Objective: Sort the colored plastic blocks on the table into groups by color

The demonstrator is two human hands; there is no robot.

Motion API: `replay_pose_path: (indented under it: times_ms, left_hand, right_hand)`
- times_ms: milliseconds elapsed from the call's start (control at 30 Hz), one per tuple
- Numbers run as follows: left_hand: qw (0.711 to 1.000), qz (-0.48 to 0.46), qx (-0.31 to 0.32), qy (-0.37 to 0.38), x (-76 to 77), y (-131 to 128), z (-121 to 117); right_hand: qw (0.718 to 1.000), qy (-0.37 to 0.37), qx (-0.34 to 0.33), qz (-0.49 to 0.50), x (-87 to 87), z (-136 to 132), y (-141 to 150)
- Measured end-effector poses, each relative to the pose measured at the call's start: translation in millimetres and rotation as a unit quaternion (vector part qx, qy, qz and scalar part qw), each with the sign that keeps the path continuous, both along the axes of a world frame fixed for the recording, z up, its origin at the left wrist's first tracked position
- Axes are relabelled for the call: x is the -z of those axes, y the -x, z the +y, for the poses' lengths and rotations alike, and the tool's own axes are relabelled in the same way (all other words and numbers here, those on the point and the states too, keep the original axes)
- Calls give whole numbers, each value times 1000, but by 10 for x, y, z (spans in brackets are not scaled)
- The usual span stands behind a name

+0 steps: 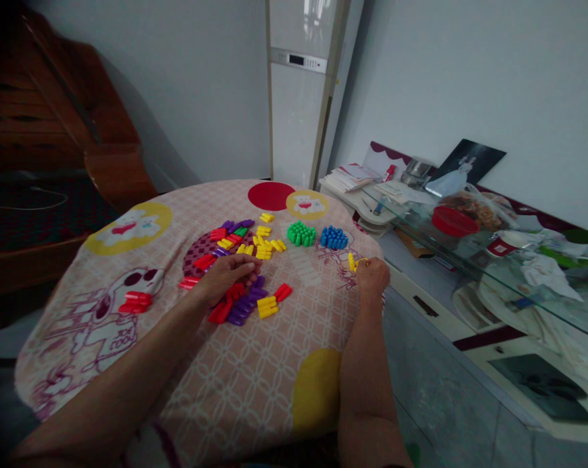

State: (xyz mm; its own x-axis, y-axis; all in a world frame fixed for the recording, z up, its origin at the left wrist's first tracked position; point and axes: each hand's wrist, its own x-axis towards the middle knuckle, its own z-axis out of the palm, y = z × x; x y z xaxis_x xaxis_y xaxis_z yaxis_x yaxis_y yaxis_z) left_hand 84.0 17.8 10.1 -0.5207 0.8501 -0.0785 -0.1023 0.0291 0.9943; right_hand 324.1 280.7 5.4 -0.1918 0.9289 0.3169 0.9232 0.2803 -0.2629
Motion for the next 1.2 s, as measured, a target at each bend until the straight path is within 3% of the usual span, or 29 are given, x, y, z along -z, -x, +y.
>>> replay_pose_path:
  times_ms: [200, 400, 567, 667, 867, 1200]
  left_hand:
    - [1000, 2, -7, -1, 0, 20, -10]
    - [1000, -2, -16, 1, -13, 33, -13]
    - [1000, 8, -14, 4, -23, 28, -11]
    - [1000, 13, -11, 6, -16, 39, -17]
    - [1000, 25, -10, 3, 28, 65, -15]
    - [1000, 21, -6, -4, 57, 99, -11]
  right_hand:
    - [1000, 5, 2, -27, -4, -48, 34]
    - [997, -38, 38, 52, -23, -64, 22]
    - [990, -97, -91, 51, 42, -118, 182]
    - [989, -75, -130, -15, 112, -177, 308]
    - [987, -29, -128, -90, 159, -190, 383]
    - [994, -9, -111, -23, 114, -126, 352]
